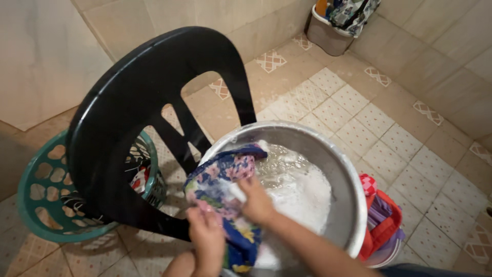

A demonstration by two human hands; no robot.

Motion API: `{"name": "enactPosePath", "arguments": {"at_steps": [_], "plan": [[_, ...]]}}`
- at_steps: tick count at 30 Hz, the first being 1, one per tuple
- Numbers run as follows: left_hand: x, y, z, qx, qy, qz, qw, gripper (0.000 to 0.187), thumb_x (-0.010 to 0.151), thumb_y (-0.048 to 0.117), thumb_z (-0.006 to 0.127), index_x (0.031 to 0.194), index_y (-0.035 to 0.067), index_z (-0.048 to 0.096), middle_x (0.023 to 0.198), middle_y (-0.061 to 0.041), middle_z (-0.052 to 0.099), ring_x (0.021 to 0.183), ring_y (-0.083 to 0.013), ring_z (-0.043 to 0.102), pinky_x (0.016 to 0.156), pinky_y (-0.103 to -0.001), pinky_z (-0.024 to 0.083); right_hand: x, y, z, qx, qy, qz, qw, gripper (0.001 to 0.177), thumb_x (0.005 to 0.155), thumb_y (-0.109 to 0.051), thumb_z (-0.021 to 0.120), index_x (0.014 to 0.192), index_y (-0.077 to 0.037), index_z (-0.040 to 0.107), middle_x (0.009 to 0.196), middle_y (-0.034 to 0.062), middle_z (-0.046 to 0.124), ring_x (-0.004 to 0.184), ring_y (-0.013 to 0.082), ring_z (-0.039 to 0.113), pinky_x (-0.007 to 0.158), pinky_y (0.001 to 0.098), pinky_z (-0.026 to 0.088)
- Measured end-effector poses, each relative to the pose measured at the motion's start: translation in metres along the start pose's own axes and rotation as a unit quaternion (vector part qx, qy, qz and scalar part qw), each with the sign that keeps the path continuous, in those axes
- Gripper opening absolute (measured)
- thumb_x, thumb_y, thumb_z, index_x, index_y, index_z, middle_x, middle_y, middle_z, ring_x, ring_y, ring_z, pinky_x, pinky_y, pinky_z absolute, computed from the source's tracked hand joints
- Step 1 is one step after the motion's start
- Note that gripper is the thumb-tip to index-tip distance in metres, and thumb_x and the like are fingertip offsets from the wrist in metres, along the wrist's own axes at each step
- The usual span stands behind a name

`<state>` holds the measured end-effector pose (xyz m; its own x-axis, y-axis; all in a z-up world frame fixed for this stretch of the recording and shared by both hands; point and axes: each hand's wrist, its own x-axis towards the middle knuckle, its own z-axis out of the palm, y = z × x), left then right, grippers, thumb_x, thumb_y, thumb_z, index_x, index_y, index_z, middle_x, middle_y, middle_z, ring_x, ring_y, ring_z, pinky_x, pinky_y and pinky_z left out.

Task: The person pours detergent into a metal basin filled with soapy water and clothes. They then scrub a floral-patterned cloth with a brush, repeatedly dipping and agitating it in the basin.

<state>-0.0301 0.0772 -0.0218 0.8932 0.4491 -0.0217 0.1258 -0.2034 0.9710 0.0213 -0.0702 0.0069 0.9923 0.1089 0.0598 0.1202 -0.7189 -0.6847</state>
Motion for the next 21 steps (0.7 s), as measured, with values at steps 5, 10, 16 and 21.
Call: {"name": "enactPosePath", "arguments": {"at_steps": [5, 10, 16, 21], "plan": [[0.001, 0.0, 0.008, 0.024, 0.031, 0.121, 0.992, 0.017, 0.102, 0.017, 0.058, 0.101, 0.0, 0.055, 0.083, -0.013, 0.064, 0.07, -0.0235, 0.063, 0.065, -0.04, 0.052, 0.034, 0.031, -0.018, -0.071, 0.033, 0.102, 0.992, 0.047, 0.087, -0.022, 0.075, 0.133, -0.02, 0.063, 0.125, 0.0253, 0.053, 0.109, 0.0443, 0.06, 0.095, 0.0489, 0.052], [-0.005, 0.004, 0.006, -0.075, -0.026, -0.036, 0.996, 0.015, 0.101, 0.017, 0.055, 0.104, 0.002, 0.053, 0.075, -0.014, 0.064, 0.06, -0.0186, 0.061, 0.055, -0.035, 0.051, 0.018, 0.006, 0.022, 0.067, 0.023, 0.019, 0.997, 0.06, 0.073, -0.017, 0.078, 0.13, -0.015, 0.06, 0.124, 0.0242, 0.054, 0.11, 0.043, 0.059, 0.089, 0.0476, 0.055], [-0.009, -0.016, 0.011, -0.128, -0.017, 0.048, 0.99, 0.01, 0.103, 0.012, 0.055, 0.106, 0.002, 0.052, 0.088, -0.008, 0.06, 0.07, -0.0136, 0.057, 0.059, -0.033, 0.05, 0.041, 0.01, 0.006, 0.016, 0.066, -0.013, 0.998, 0.045, 0.08, -0.024, 0.08, 0.122, -0.015, 0.069, 0.117, 0.0209, 0.062, 0.106, 0.0406, 0.062, 0.093, 0.0465, 0.052], [-0.017, -0.032, 0.01, -0.216, -0.057, -0.016, 0.975, 0.009, 0.104, 0.013, 0.053, 0.108, 0.004, 0.052, 0.085, -0.005, 0.056, 0.065, -0.0168, 0.052, 0.056, -0.035, 0.045, 0.039, -0.004, 0.029, 0.03, 0.002, -0.121, 0.992, 0.049, 0.084, -0.026, 0.081, 0.129, -0.011, 0.066, 0.121, 0.0288, 0.055, 0.111, 0.0479, 0.056, 0.091, 0.0515, 0.047]]}}
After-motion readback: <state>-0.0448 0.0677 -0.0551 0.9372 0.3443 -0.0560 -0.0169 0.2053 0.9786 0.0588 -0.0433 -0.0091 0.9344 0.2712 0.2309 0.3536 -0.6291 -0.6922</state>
